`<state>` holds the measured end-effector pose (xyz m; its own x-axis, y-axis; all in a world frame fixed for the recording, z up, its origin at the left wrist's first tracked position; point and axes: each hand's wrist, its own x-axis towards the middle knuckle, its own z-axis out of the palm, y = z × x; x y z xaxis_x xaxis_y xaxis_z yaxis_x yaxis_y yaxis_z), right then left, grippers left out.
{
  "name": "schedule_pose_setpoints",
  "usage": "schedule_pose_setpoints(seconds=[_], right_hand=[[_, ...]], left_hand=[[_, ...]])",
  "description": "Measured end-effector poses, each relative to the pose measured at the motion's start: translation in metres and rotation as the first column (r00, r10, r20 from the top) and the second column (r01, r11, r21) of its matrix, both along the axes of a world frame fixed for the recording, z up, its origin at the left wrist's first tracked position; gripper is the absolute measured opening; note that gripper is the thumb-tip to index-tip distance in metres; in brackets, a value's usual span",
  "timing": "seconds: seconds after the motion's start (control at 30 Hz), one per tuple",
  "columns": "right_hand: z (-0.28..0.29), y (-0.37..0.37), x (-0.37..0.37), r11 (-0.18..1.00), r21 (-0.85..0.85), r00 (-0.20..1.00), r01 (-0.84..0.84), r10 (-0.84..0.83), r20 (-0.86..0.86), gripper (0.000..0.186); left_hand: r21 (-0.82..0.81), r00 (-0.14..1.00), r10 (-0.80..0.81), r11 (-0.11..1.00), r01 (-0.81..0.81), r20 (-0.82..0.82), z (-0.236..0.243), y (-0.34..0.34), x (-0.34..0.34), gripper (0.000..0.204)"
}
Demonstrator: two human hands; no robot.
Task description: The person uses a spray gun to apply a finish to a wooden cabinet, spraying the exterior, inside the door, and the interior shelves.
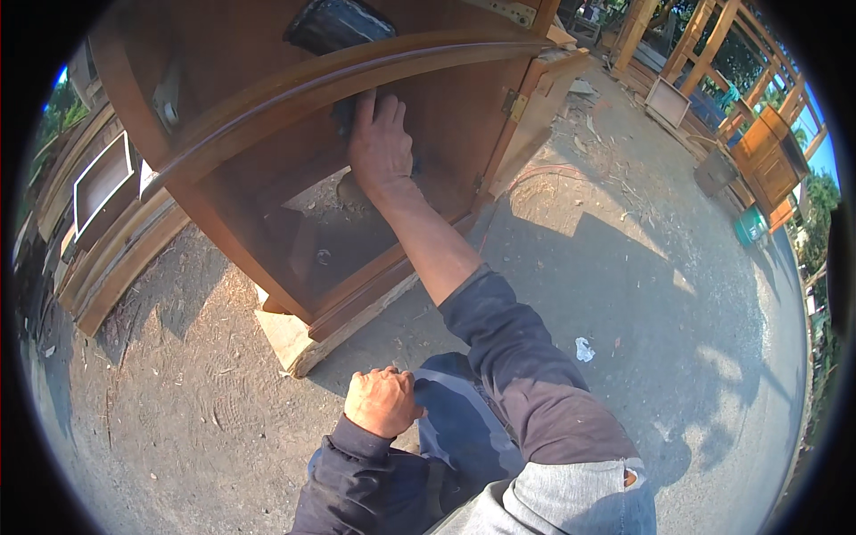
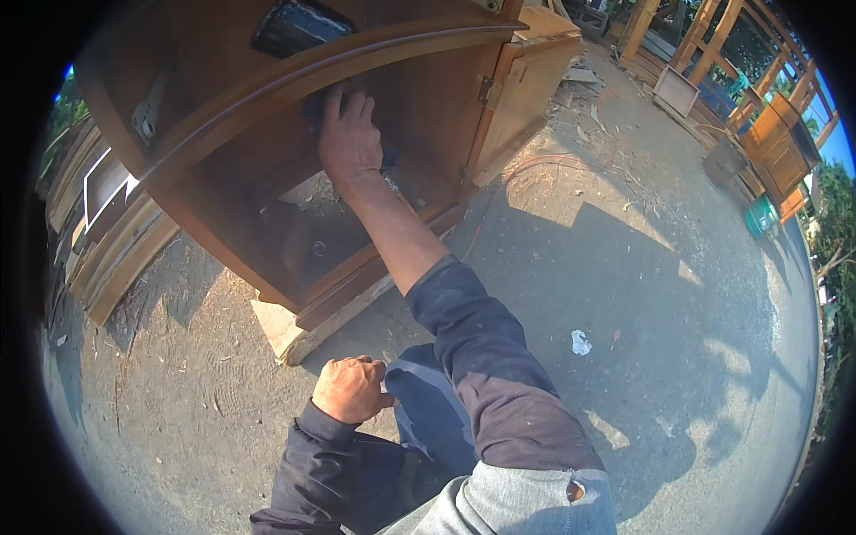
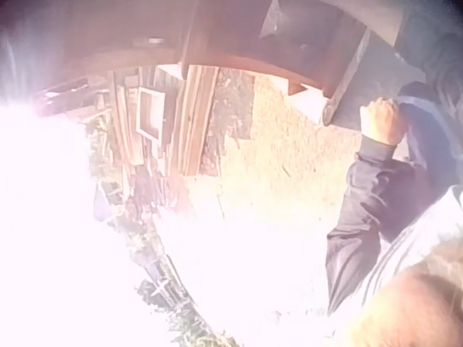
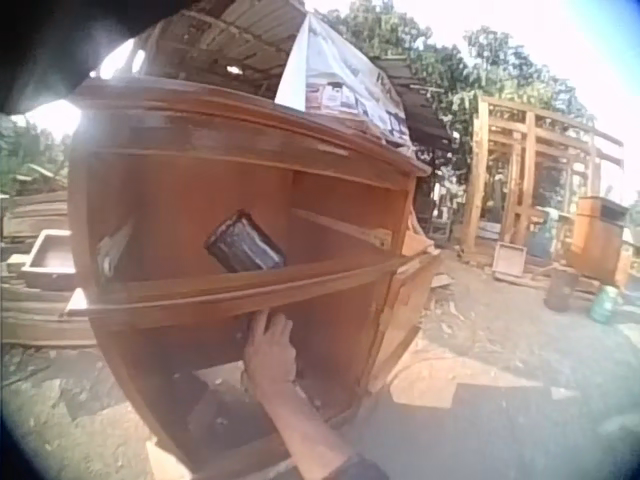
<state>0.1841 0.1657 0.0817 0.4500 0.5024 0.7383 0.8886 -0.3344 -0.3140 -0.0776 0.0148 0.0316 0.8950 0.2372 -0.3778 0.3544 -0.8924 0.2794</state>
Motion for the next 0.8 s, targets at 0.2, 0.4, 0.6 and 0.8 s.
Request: schedule_pose_setpoints(seconds=[0.2, 0.4, 0.6, 0.8], right_hand=[[-0.021, -0.014, 0.010, 0.992, -0.098, 0.978, 0.082, -0.099, -0.183, 0.068], [-0.070, -0.025, 0.013, 0.959, -0.259, 0.932, 0.112, -0.192, -0.309, 0.065], [-0.110, -0.035, 0.014, 0.925, -0.369, 0.881, 0.095, -0.251, -0.402, 0.060], [-0.129, -0.043, 0.005, 0.882, -0.470, 0.845, 0.048, -0.287, -0.452, 0.059]], left_hand=[[-0.008, 0.999, -0.013, 1.000, 0.014, 0.040, 0.002, 0.000, -0.003, 0.045], [0.026, 0.992, -0.045, 0.999, 0.043, 0.122, -0.004, -0.002, -0.003, 0.048], [0.011, 0.993, -0.032, 0.999, 0.031, 0.117, 0.001, -0.002, -0.001, 0.048], [0.008, 0.994, -0.020, 1.000, 0.019, 0.109, -0.001, -0.003, 0.001, 0.050]])
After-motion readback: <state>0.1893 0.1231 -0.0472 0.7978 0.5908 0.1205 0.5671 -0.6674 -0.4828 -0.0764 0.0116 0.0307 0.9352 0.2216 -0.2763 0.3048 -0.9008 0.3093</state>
